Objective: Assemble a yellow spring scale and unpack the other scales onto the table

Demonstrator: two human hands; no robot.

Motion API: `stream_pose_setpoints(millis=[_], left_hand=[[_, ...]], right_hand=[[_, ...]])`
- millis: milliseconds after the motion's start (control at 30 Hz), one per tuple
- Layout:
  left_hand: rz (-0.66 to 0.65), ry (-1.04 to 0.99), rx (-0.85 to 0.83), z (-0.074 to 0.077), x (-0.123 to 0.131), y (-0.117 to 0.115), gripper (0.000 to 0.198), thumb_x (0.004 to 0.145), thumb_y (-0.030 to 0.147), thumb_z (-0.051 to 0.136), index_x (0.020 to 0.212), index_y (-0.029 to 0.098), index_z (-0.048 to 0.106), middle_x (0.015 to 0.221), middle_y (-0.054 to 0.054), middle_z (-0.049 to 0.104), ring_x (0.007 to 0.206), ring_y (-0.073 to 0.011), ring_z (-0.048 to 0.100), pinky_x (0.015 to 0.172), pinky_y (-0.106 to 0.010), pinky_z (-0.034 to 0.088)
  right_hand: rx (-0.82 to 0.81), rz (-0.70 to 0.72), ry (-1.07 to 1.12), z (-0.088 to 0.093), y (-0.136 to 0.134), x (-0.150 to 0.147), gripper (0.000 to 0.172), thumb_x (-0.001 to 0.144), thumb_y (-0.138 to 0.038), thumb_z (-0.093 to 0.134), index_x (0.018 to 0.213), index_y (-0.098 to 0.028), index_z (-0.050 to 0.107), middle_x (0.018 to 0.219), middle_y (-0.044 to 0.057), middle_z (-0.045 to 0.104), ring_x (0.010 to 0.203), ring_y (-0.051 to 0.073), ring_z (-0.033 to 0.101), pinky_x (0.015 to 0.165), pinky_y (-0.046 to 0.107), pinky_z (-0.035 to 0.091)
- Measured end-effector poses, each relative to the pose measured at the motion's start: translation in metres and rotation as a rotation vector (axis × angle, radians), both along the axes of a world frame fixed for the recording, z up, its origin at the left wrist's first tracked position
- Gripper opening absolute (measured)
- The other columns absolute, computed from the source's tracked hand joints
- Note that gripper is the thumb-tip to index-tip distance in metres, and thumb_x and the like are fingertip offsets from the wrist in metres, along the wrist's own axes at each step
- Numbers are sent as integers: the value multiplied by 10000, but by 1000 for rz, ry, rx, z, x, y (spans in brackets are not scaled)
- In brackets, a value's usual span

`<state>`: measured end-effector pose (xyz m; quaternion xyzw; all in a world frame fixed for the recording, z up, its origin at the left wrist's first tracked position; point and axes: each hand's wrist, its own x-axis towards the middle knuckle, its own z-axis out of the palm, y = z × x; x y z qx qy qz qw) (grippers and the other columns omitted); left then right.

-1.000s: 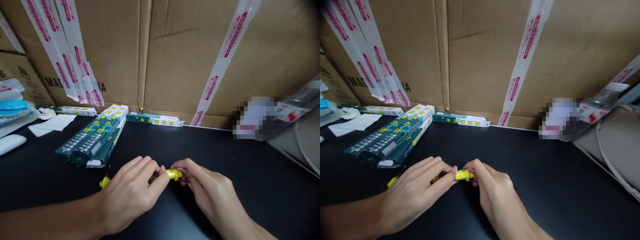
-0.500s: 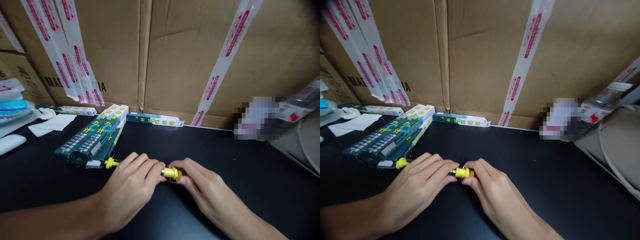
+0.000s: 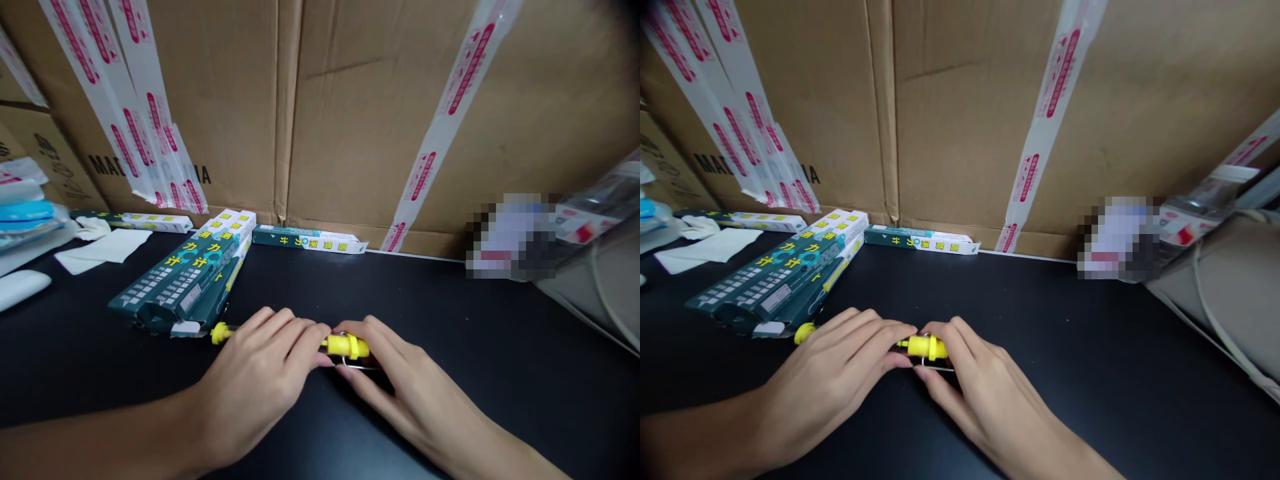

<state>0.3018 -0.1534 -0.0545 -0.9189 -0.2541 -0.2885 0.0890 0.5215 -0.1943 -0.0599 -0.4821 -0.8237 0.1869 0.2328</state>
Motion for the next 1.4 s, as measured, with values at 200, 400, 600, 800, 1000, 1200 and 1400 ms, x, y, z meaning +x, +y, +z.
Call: stream_pose_setpoints(millis=[200, 400, 600, 800, 1000, 1200, 1400], left_hand=[[-14, -38, 38, -2, 1, -3, 162, 1039, 214, 473, 1036, 128, 610, 886, -42, 714, 753, -232, 648, 658, -378, 438], [-45, -45, 19, -1, 1, -3, 208, 1055, 247, 442, 995, 139, 609, 862, -29, 711, 722, -212, 653, 647, -366, 460], [-46, -37, -13, -1, -1, -3, 211, 1057, 258, 439, 1011, 148, 612, 874, -28, 721, 746, -211, 671, 690, -361, 494], [-54, -40, -36, -1, 0, -3, 233, 1060, 258, 431, 991, 146, 623, 860, -39, 717, 773, -209, 682, 737, -367, 525], [-61, -48, -26, -1, 0, -3, 240, 1066, 254, 417, 1000, 149, 622, 869, -37, 721, 789, -201, 681, 766, -360, 523], [-32, -43, -17, 0, 0, -2, 208, 1043, 273, 467, 983, 147, 622, 837, -25, 706, 719, -218, 654, 668, -376, 493], [4, -53, -63, 0, 0, -2, 174, 1043, 243, 460, 1032, 155, 610, 902, -27, 713, 750, -228, 646, 663, -381, 459]], right_hand=[[5, 50, 108, 1, 1, -2, 223, 1039, -157, 410, 1213, -286, 460, 1085, 32, 548, 946, 184, 602, 814, 316, 517], [50, 53, 121, 3, 1, -7, 283, 1010, -48, 344, 1152, -267, 452, 1086, 45, 515, 975, 201, 528, 821, 339, 490], [47, 53, 18, 3, -2, -10, 292, 1011, -46, 338, 1196, -249, 436, 1009, 47, 490, 895, 212, 514, 759, 351, 502], [118, 67, -83, 1, -3, -9, 343, 983, 2, 312, 1215, -220, 434, 996, 59, 485, 882, 231, 508, 749, 377, 506], [143, 44, -116, 2, -4, -11, 335, 964, 7, 309, 1192, -192, 453, 964, 65, 484, 863, 241, 512, 725, 389, 508], [48, 41, 78, 0, 0, -9, 283, 1023, -90, 361, 1236, -250, 456, 1066, 60, 517, 954, 208, 563, 827, 350, 524], [40, -8, 193, -8, 4, -3, 450, 1021, -180, 495, 1412, -367, 372, 1125, 39, 544, 980, 194, 596, 873, 340, 529]])
